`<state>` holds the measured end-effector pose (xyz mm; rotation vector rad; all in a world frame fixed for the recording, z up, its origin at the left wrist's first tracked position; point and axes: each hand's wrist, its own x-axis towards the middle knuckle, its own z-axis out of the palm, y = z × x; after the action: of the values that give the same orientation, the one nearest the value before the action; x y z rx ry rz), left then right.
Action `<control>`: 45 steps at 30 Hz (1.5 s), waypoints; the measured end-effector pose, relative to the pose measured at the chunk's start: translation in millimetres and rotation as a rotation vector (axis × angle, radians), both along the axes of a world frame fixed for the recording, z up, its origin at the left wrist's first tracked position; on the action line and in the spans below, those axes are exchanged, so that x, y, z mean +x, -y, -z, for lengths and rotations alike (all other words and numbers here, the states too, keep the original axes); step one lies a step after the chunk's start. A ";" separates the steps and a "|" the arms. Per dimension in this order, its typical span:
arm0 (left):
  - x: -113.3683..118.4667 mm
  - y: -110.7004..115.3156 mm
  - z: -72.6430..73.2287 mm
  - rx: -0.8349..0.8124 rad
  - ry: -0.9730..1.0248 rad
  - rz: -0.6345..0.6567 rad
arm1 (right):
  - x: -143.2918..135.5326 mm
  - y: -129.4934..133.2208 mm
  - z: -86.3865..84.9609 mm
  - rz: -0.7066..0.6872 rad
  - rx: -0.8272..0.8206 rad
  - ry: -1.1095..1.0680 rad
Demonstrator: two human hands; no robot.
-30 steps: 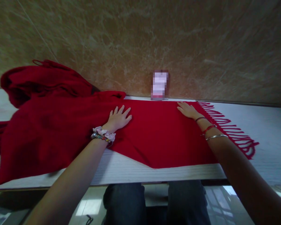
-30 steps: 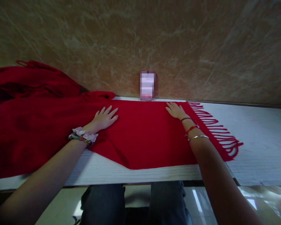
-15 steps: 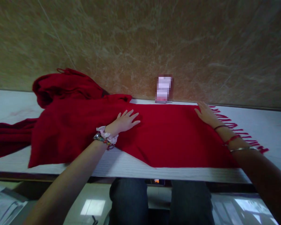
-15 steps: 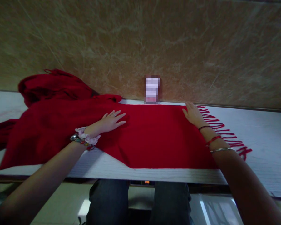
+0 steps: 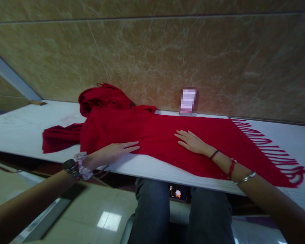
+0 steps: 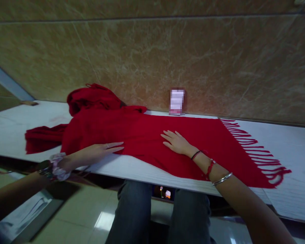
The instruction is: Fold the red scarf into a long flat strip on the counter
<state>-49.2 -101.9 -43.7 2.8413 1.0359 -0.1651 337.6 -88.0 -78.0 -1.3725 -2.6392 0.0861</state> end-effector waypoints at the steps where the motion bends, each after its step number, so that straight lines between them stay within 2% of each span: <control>1: -6.1 2.7 -0.7 -0.019 0.001 0.006 | 3.1 0.3 0.4 0.006 0.004 0.000; 4: -15.3 10.9 -12.1 -0.081 -0.018 0.014 | 7.2 2.4 -1.7 0.021 0.004 0.016; 7: -9.7 14.8 -38.1 -0.143 -0.063 -0.051 | 5.6 4.6 -4.0 0.028 0.000 0.023; 10: 12.4 8.7 -64.9 -0.296 -0.016 -0.028 | 3.7 4.9 -3.8 0.033 0.001 0.003; 12: 35.5 -0.7 -70.5 -0.238 0.043 -0.050 | 3.5 4.4 -3.0 0.035 -0.001 -0.009; 14: 61.3 -12.8 -61.1 -0.039 0.092 -0.093 | 4.0 4.2 -2.8 0.033 -0.001 -0.015; 16: 84.3 -25.5 -39.8 0.100 0.115 -0.089 | 5.0 4.8 -3.7 0.028 0.008 -0.011; 18: 98.9 -37.9 -14.9 0.134 0.074 -0.112 | 6.3 6.6 -5.4 0.029 0.018 0.006; 21: 101.2 -53.3 13.1 0.117 0.024 -0.131 | 9.1 11.7 -7.9 0.036 0.016 0.037; 23: 93.8 -59.8 21.3 0.116 0.020 -0.097 | 12.8 16.6 -8.9 0.039 0.009 0.047; 26: 82.4 -63.0 21.1 0.121 0.023 -0.064 | 24.0 24.2 -9.4 0.055 -0.011 0.043; 29: 82.1 -63.7 10.4 0.102 0.013 -0.052 | 40.7 27.6 -10.4 0.102 -0.040 0.037; 32: 98.1 -68.4 -5.7 0.075 0.031 -0.031 | 51.0 23.1 -13.6 0.198 -0.045 -0.013; 35: 127.1 -77.6 -13.6 0.158 0.192 -0.089 | 43.4 13.5 -16.0 0.295 -0.019 -0.098; 37: 146.5 -84.5 -8.2 0.210 0.221 -0.204 | 32.4 8.2 -14.8 0.307 -0.028 -0.079; 40: 163.5 -93.2 10.6 0.163 0.100 -0.345 | 24.0 6.2 -9.2 0.288 -0.059 0.034; 43: 165.0 -97.6 25.1 0.151 0.044 -0.363 | 38.7 11.0 -2.2 0.326 -0.047 0.092; 45: 162.7 -98.1 27.4 0.153 0.036 -0.357 | 59.9 16.0 1.5 0.380 -0.034 0.104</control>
<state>113.4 -3.8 -71.1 2.7134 1.5843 -0.0019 397.5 -104.0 -79.4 -1.9086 -2.4119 0.0117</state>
